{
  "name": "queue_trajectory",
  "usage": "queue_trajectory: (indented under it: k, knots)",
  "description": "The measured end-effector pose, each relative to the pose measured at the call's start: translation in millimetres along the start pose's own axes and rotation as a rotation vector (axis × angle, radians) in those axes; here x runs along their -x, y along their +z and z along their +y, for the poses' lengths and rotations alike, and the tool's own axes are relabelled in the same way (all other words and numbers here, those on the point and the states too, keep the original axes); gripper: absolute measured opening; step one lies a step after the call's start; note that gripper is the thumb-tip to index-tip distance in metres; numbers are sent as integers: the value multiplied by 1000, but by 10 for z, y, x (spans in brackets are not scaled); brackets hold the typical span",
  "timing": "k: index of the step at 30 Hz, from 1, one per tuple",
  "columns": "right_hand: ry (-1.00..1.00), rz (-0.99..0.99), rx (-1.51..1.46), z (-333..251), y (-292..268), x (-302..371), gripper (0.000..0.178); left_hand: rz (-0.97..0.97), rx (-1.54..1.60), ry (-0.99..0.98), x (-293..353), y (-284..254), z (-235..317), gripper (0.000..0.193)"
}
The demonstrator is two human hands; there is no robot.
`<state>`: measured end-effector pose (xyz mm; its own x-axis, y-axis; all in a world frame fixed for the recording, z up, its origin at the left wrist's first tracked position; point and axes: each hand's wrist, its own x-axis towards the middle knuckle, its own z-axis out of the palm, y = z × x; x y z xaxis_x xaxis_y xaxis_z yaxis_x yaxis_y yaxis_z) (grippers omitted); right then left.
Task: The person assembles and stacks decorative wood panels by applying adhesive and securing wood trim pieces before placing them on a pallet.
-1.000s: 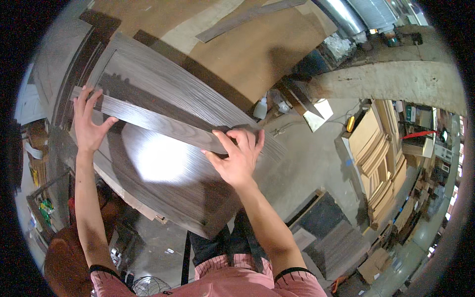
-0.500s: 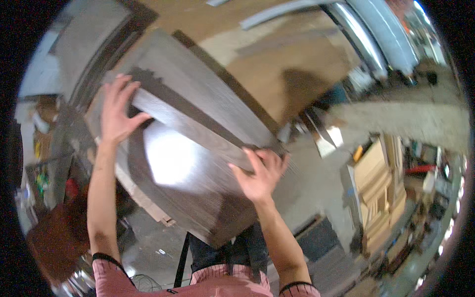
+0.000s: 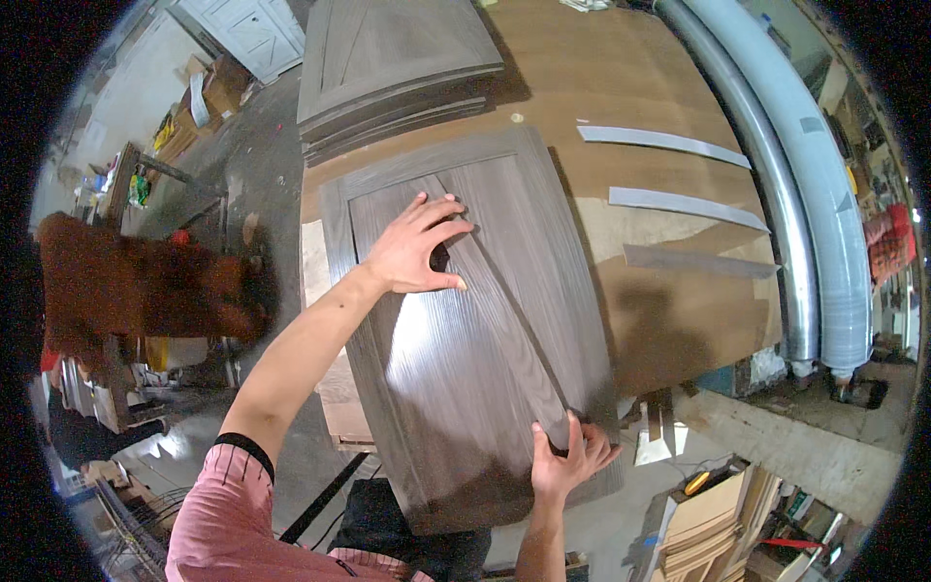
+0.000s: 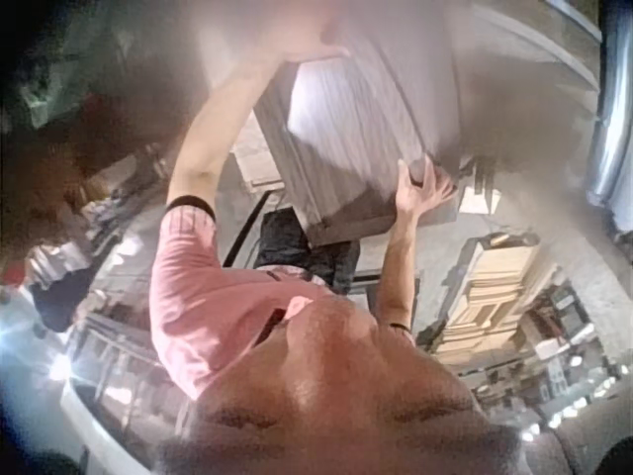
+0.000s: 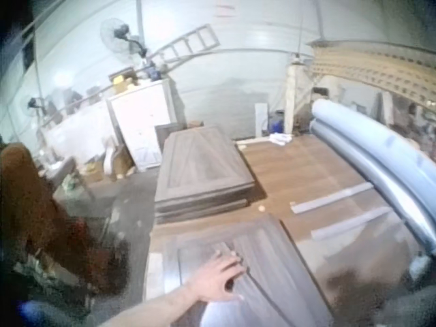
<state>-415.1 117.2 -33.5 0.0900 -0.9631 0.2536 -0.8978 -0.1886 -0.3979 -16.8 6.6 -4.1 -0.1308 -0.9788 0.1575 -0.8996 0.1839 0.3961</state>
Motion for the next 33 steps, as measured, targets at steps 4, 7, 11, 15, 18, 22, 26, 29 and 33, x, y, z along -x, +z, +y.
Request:
queue_trajectory:
  k: [4, 7, 11, 15, 18, 22, 26, 29, 33]
  knots:
    - [19, -42, 16, 15, -24, -18, 56, -7, 18, 0, -38, 55, -19, 86]
    - [40, -44, 52, 17, -8, -15, 56, -11, 26, -4, -47, 59, -30, 86]
    - [50, -57, 50, 16, -9, -19, 56, -4, 42, -8, -71, 73, -22, 85]
    - [58, -74, 44, 17, -12, -9, 58, -9, 57, -23, -80, 89, -5, 84]
    - [51, -83, 46, 18, -2, 1, 58, 1, 40, -32, -58, 87, -10, 84]
    - [52, -81, 40, 29, -17, -4, 58, -21, 68, -53, -92, 46, 25, 85]
    - [61, -111, 47, -37, -51, -43, 57, -48, 61, -63, -91, 38, -2, 86]
    - [64, -165, 0, -51, -126, -81, 54, -70, 44, -59, -85, 84, -40, 84]
    - [77, -197, -193, -59, -164, -351, 51, -104, 22, -62, -97, 117, -13, 83]
